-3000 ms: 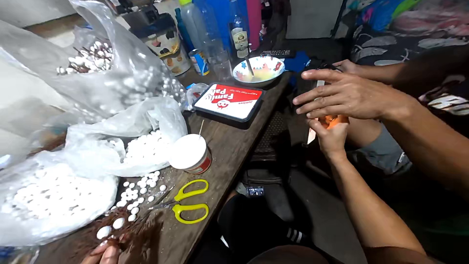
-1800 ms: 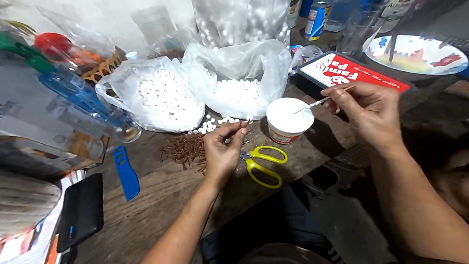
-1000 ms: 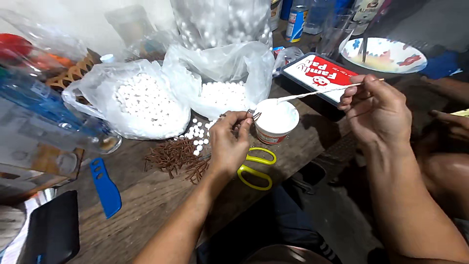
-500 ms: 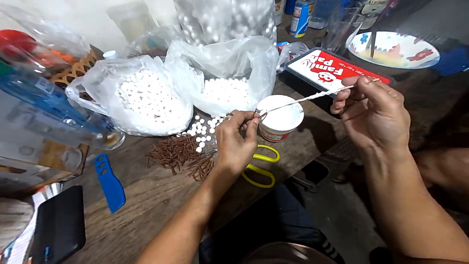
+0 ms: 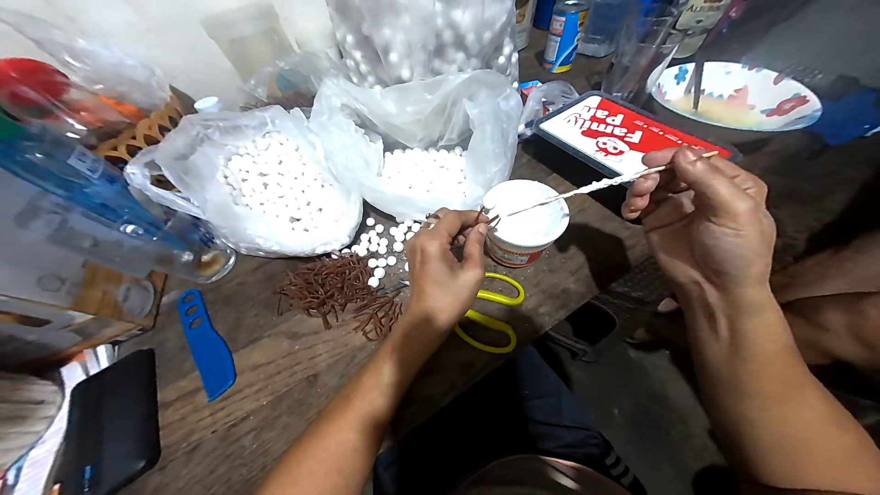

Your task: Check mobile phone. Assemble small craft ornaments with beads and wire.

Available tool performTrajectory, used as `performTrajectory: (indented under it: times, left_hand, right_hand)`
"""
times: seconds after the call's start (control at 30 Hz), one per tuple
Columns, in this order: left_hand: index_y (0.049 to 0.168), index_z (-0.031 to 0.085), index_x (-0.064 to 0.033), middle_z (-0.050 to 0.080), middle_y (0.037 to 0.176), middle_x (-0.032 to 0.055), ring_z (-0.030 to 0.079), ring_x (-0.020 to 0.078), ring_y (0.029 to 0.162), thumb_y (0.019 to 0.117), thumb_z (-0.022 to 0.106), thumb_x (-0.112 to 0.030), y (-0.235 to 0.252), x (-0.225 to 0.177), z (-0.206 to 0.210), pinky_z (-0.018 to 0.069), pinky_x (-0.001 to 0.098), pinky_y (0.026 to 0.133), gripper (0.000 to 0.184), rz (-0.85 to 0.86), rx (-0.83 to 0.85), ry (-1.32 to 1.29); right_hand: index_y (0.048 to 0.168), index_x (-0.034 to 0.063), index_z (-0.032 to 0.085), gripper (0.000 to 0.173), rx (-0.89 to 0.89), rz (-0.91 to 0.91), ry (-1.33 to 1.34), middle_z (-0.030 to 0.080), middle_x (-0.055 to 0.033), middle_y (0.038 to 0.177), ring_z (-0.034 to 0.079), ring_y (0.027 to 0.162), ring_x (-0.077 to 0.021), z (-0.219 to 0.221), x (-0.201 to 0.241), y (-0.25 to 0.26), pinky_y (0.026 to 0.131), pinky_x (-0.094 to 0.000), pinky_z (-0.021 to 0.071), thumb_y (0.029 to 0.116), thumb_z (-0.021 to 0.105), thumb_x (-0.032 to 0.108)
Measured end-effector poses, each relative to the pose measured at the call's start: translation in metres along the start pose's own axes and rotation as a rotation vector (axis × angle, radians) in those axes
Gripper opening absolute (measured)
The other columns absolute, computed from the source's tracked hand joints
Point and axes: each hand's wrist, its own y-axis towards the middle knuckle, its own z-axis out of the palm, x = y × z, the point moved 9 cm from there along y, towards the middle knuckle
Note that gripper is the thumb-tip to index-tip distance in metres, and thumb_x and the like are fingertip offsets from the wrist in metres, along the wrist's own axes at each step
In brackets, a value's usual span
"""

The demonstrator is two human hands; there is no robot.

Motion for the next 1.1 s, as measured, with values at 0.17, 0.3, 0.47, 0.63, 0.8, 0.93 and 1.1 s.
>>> performTrajectory:
  times: [0.17, 0.3, 0.47, 0.63, 0.8, 0.93, 1.1]
  left_hand:
    - [0.096, 0.073, 0.0021, 0.068, 0.084, 0.0068, 0.062, 0.0034, 0.075, 0.0932, 0.064, -0.003, -0.001, -0.001, 0.000, 0.0502, 0.0171, 0.072, 0.011, 0.032, -0.009, 0.013]
    - [0.096, 0.073, 0.0020, 0.068, 0.084, 0.0071, 0.062, 0.0041, 0.076, 0.0935, 0.064, -0.003, 0.000, -0.003, -0.002, 0.0495, 0.0174, 0.072, 0.011, 0.038, -0.018, 0.033]
    - [0.096, 0.073, 0.0020, 0.068, 0.083, 0.0068, 0.062, 0.0041, 0.075, 0.0930, 0.064, -0.003, -0.001, -0.003, -0.001, 0.0496, 0.0172, 0.072, 0.011, 0.047, -0.024, 0.039]
    - [0.095, 0.073, 0.0021, 0.068, 0.082, 0.0073, 0.063, 0.0046, 0.074, 0.0927, 0.064, -0.003, -0.002, -0.004, 0.000, 0.0508, 0.0170, 0.071, 0.011, 0.066, -0.026, 0.036]
    - [0.095, 0.073, 0.0024, 0.068, 0.083, 0.0074, 0.062, 0.0045, 0.075, 0.0927, 0.064, -0.002, -0.002, -0.004, -0.002, 0.0502, 0.0170, 0.071, 0.011, 0.064, -0.034, 0.043]
    - [0.095, 0.073, 0.0030, 0.068, 0.083, 0.0081, 0.062, 0.0047, 0.076, 0.0922, 0.065, -0.002, -0.002, -0.004, -0.002, 0.0500, 0.0170, 0.073, 0.010, 0.067, -0.036, 0.041]
    - [0.095, 0.073, 0.0030, 0.067, 0.082, 0.0074, 0.062, 0.0044, 0.076, 0.0924, 0.064, -0.002, -0.001, -0.004, -0.003, 0.0497, 0.0169, 0.073, 0.011, 0.065, -0.038, 0.042]
  right_hand:
    - [0.098, 0.0110, 0.070, 0.038, 0.006, -0.031, -0.030, 0.072, 0.0062, 0.080, 0.068, 0.069, -0.0038, 0.002, 0.001, 0.002, 0.068, -0.0193, 0.0589, 0.1075, 0.033, 0.008]
    - [0.097, 0.0106, 0.070, 0.038, 0.009, -0.023, -0.033, 0.071, 0.0062, 0.079, 0.068, 0.069, -0.0036, 0.001, -0.001, 0.001, 0.068, -0.0193, 0.0589, 0.1072, 0.033, 0.008]
    - [0.096, 0.0109, 0.070, 0.039, 0.014, -0.019, -0.027, 0.072, 0.0061, 0.079, 0.068, 0.068, -0.0036, 0.002, 0.002, -0.001, 0.067, -0.0195, 0.0590, 0.1069, 0.033, 0.008]
    - [0.098, 0.0105, 0.069, 0.038, 0.007, -0.019, -0.032, 0.071, 0.0063, 0.080, 0.068, 0.069, -0.0039, 0.002, 0.000, 0.002, 0.067, -0.0194, 0.0588, 0.1078, 0.032, 0.009]
    - [0.097, 0.0101, 0.069, 0.039, -0.019, 0.015, -0.034, 0.071, 0.0060, 0.078, 0.067, 0.067, -0.0036, -0.001, -0.004, 0.002, 0.066, -0.0193, 0.0587, 0.1081, 0.032, 0.009]
    - [0.095, 0.0103, 0.070, 0.040, -0.009, 0.045, -0.014, 0.071, 0.0057, 0.077, 0.067, 0.066, -0.0034, -0.001, -0.005, 0.000, 0.066, -0.0188, 0.0583, 0.1082, 0.032, 0.009]
    - [0.094, 0.0092, 0.070, 0.043, -0.007, 0.112, 0.017, 0.070, 0.0052, 0.076, 0.067, 0.065, -0.0031, -0.004, -0.012, 0.000, 0.065, -0.0177, 0.0578, 0.1092, 0.030, 0.011]
